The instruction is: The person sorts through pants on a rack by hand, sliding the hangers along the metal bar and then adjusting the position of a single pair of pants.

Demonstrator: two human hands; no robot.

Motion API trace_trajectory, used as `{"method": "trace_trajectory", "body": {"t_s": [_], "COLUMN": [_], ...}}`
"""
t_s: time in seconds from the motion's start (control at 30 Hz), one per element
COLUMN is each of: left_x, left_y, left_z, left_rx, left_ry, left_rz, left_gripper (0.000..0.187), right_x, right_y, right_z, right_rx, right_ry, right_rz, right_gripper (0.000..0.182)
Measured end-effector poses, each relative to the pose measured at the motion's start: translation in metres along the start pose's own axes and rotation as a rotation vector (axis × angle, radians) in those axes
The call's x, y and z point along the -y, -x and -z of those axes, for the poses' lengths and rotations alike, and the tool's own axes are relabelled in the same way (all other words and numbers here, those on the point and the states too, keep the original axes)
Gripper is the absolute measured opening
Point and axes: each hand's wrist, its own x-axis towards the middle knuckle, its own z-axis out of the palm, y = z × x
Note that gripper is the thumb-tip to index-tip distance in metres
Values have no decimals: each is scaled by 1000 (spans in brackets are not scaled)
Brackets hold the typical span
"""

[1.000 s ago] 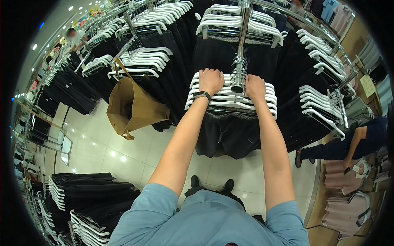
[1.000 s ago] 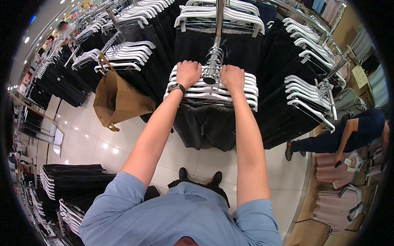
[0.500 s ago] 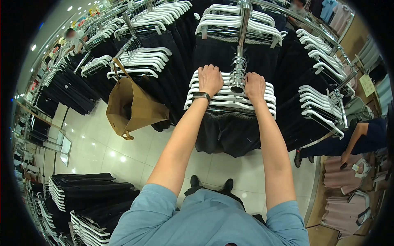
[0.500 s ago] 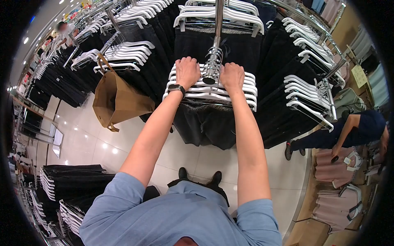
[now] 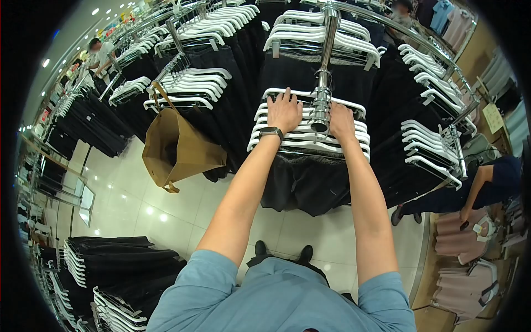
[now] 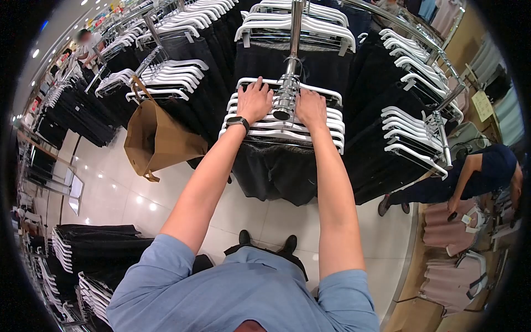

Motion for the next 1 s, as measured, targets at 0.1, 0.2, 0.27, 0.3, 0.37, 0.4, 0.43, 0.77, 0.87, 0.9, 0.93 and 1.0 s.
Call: {"method": "trace_trajectory", "body": {"t_s": [0.1, 0.2, 0.27, 0.3, 0.37, 0.4, 0.43, 0.77, 0.87, 0.9, 0.93, 1.0], "left_x": [-2, -8, -11, -12, -10, -9, -9, -7, -6, -6, -7, -7], "left_y": [3, 6, 8, 9, 10, 10, 9, 9, 7, 7, 8, 7], "left_z": [3, 14, 26, 29, 26, 23, 21, 17, 14, 15, 16, 16], "left_rx": [-42, -73, -108, -126, -204, -243, -246, -232, -230, -220, -193, -139], "left_ry": [29, 26, 21, 18, 31, 37, 47, 29, 60, 69, 70, 72], "left_rz": [3, 29, 26, 24, 4, -6, -6, -54, -64, -65, -50, -21], "left_gripper": [45, 38, 31, 28, 25, 23, 23, 21, 24, 25, 28, 35], "right_x": [-1, 5, 3, 3, 5, 6, 6, 10, 13, 13, 14, 13], "right_y": [0, 5, 6, 6, 7, 8, 8, 12, 13, 13, 13, 10], "right_z": [0, 10, 11, 12, 12, 11, 11, 12, 16, 16, 16, 15], "right_rx": [-45, -28, -25, -24, -48, -60, -101, -216, -218, -215, -162, -57], "right_ry": [-62, -189, -206, -216, -200, -192, -185, -109, -95, -94, -78, -45], "right_rz": [6, -81, -72, -67, -53, -46, -33, -29, -20, -14, -24, -44], "right_gripper": [30, 29, 28, 28, 26, 26, 25, 25, 24, 23, 24, 29]}}
